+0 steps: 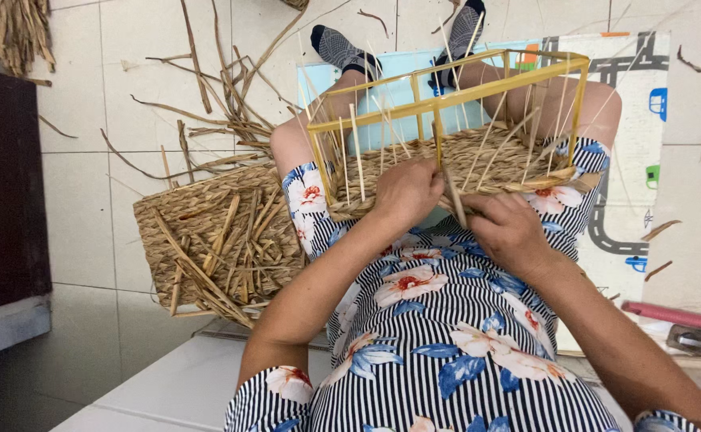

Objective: The person weaves dried plant strands around the upright rods of a rectangular frame by hand, repeatedly picking up more strands from a pile on the floor.

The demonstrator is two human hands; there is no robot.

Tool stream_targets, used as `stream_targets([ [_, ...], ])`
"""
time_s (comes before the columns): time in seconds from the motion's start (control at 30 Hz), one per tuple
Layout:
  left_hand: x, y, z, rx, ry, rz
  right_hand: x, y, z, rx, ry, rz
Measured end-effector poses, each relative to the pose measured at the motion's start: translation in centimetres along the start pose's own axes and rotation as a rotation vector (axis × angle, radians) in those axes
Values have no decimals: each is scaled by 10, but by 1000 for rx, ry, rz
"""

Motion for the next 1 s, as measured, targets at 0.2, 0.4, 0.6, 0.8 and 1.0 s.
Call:
stream_targets([
  [0.2,3,46,-11,75,-182,106,20,13,-23,-16,-414,-1005],
  [0.4,-5,50,-20,74,-181,163,36,-9,-47,101,-719,-1155],
  [0.6,-4,43,-4,44,-136,137,23,-5,-43,186,-613,-1243],
  [0.8,6,58,32,315,-519,87,8,5,-37,318,-622,-1420],
  [1.0,18,52,-7,-54,-303,-24,7,61,-17,436,-548,-1370],
])
Point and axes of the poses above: each hand's wrist, its own z-axis away from the middle knuckle, its own y-axis out of the back of the hand, x = y × z, the point moved 3 cm from there along -z, towards the middle knuckle, and after that the axes turned 5 degrees about -x, right-handed, at the moved point
